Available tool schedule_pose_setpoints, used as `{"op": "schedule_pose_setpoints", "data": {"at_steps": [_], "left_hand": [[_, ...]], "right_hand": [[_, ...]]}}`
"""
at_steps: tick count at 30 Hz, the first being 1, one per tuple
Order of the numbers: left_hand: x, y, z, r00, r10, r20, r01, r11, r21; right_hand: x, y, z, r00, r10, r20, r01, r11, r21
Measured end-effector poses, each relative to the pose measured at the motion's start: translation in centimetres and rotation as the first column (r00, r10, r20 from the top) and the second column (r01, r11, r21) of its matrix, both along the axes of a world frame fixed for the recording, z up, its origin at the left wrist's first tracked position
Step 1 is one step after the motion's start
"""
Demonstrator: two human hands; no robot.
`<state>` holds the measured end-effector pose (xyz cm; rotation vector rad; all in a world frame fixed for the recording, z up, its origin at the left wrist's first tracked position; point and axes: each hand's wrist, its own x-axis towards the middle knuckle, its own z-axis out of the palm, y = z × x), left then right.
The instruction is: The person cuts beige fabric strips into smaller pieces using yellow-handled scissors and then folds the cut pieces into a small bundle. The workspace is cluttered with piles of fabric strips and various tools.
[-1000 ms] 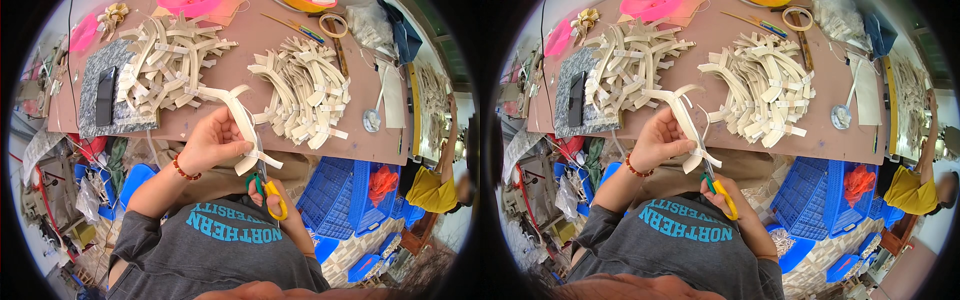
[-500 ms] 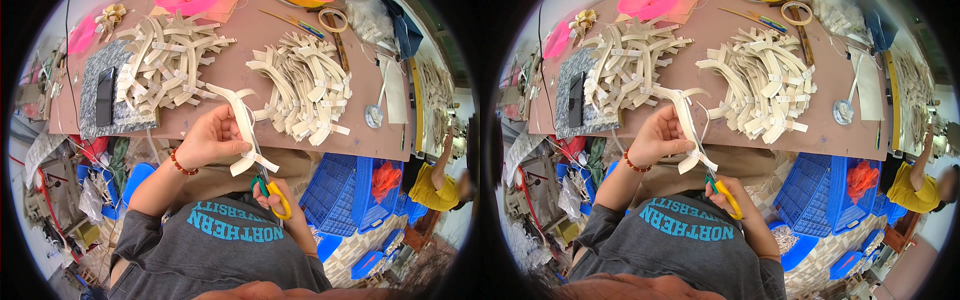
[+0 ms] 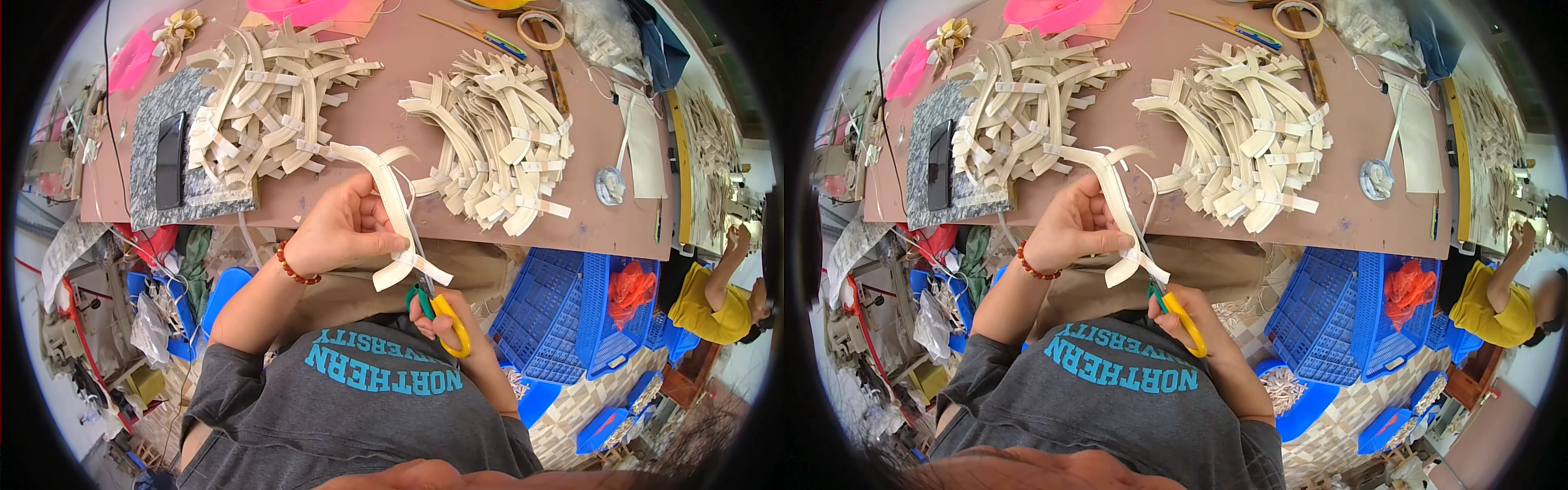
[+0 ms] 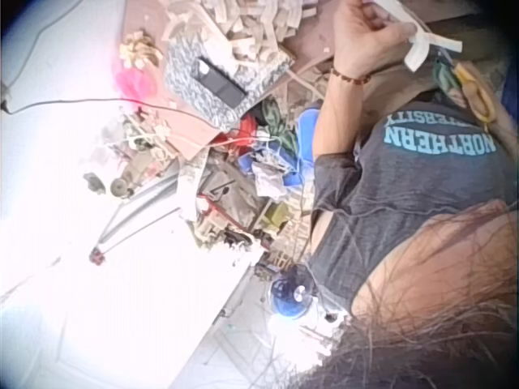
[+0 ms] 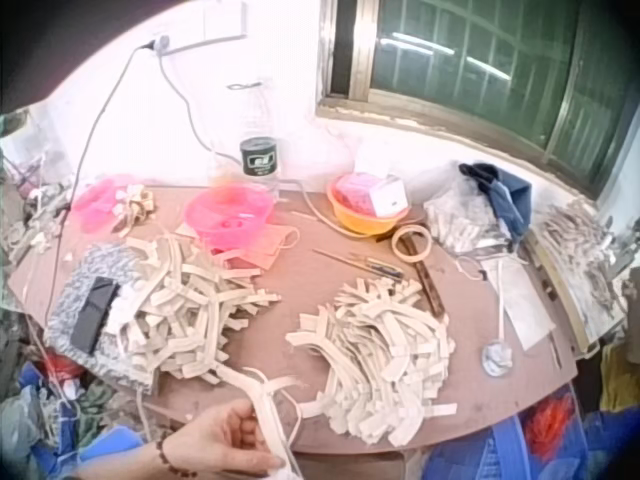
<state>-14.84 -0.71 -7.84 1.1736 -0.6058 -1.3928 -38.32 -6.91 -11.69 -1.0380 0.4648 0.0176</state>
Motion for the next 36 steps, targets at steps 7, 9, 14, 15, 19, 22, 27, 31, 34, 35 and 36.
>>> {"op": "schedule_pose_setpoints", "data": {"at_steps": [7, 9, 14, 15, 19, 22, 27, 31, 34, 35, 36], "left_hand": [[-0.5, -0.2, -0.6, 0.998, 0.038, -0.052, -0.04, 0.998, -0.04], [-0.5, -0.3, -0.4, 0.992, 0.083, -0.097, -0.088, 0.995, -0.056], [1.2, -0.4, -1.5, 0.989, 0.128, -0.079, -0.134, 0.989, -0.068], [1.1, -0.5, -1.1, 0.984, 0.14, -0.106, -0.146, 0.988, -0.056], [0.4, -0.3, -0.6, 0.989, 0.135, -0.062, -0.138, 0.989, -0.048], [0.2, -0.3, -0.3, 0.989, 0.149, -0.024, -0.15, 0.987, -0.064], [0.3, -0.3, 0.1, 0.989, 0.147, 0.009, -0.147, 0.988, -0.056], [0.4, -0.2, 0.2, 0.992, 0.129, -0.009, -0.129, 0.991, -0.044], [0.4, -0.2, 0.1, 0.992, 0.125, 0.0, -0.124, 0.992, -0.028], [0.5, -0.1, 0.0, 0.993, 0.12, 0.004, -0.12, 0.993, -0.023], [0.5, -0.1, 0.0, 0.993, 0.117, 0.008, -0.117, 0.993, -0.017]], "right_hand": [[-0.6, 0.1, -0.9, 0.999, 0.011, -0.033, -0.012, 1.0, -0.012], [-0.5, 0.0, -1.0, 0.999, 0.01, -0.052, -0.013, 0.998, -0.057], [-0.6, 0.3, -1.5, 0.999, 0.0, -0.042, -0.003, 0.997, -0.084], [-0.6, 0.4, -1.5, 0.999, -0.005, -0.041, 0.003, 0.998, -0.061], [0.4, 1.0, -1.0, 0.998, -0.053, -0.046, 0.049, 0.995, -0.085], [0.6, 0.8, -0.3, 0.997, 0.007, -0.07, -0.014, 0.995, -0.094], [0.6, 1.0, -0.6, 0.998, -0.06, 0.016, 0.061, 0.997, -0.048], [0.1, 1.2, -1.3, 0.998, -0.063, 0.02, 0.062, 0.998, 0.027], [0.2, 1.4, -0.9, 0.997, -0.081, 0.018, 0.079, 0.992, 0.094], [0.1, 1.4, -0.9, 0.997, -0.073, 0.016, 0.071, 0.992, 0.1], [0.0, 1.3, -0.9, 0.998, -0.064, 0.014, 0.062, 0.992, 0.107]]}}
